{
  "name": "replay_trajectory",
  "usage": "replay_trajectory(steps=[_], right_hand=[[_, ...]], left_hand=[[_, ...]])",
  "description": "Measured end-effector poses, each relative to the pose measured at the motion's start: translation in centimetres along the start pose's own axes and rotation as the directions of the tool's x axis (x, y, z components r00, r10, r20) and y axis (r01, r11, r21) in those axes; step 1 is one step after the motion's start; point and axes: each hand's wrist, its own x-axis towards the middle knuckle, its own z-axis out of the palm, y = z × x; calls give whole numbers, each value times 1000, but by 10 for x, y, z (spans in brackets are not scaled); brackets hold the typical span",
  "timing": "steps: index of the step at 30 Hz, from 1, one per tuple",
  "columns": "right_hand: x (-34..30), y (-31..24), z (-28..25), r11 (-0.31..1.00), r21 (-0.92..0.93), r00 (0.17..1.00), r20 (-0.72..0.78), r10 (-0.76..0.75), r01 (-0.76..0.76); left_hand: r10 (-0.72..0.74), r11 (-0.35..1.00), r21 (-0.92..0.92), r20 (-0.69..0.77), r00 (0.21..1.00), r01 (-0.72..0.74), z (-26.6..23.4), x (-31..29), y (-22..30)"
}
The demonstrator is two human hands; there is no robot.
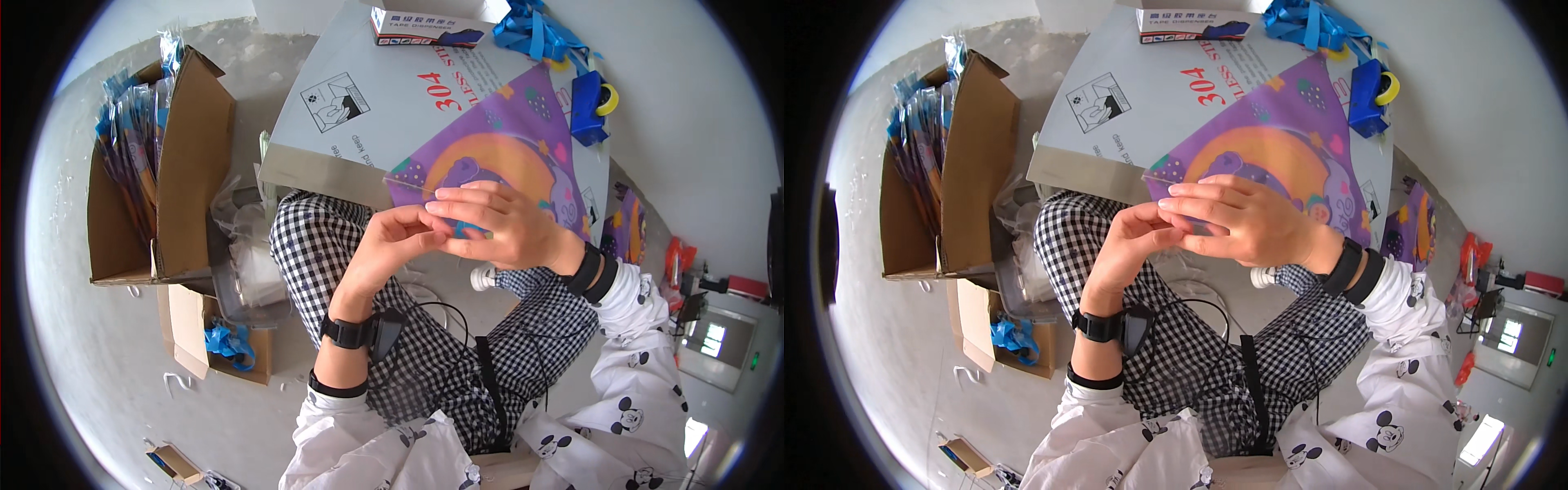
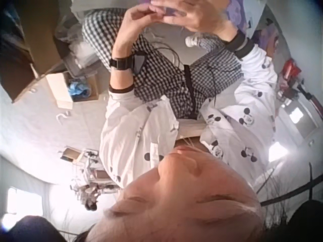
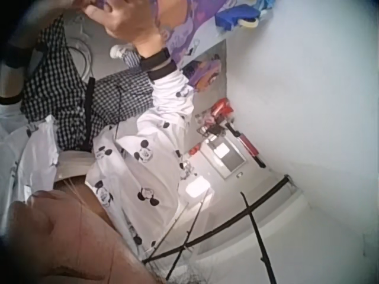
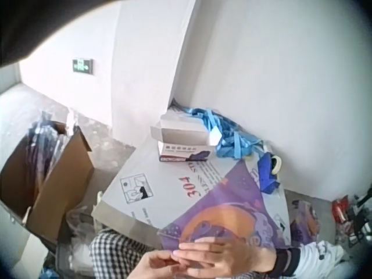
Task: Assembling a cartoon-themed kite by attaching rods and securing them with tape.
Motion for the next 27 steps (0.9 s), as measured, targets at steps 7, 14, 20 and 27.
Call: replay_trajectory(steps=[7,14,20,27], right_hand=[[-5,-5,7,963,-203,984,23,-178,179],[-3,-12,29,870,-468,979,-192,69,-154],[20,31,68,854,148,846,-126,517,-500],[49,78,100,772,113,742,392,544,-626]], left_hand=[[-28,999,32,-78,997,30,-4,3,-14],[146,948,-164,-542,827,-274,-22,8,-18],[386,915,222,-724,572,-336,-29,20,-14],[515,857,434,-705,487,-278,-34,30,-28]])
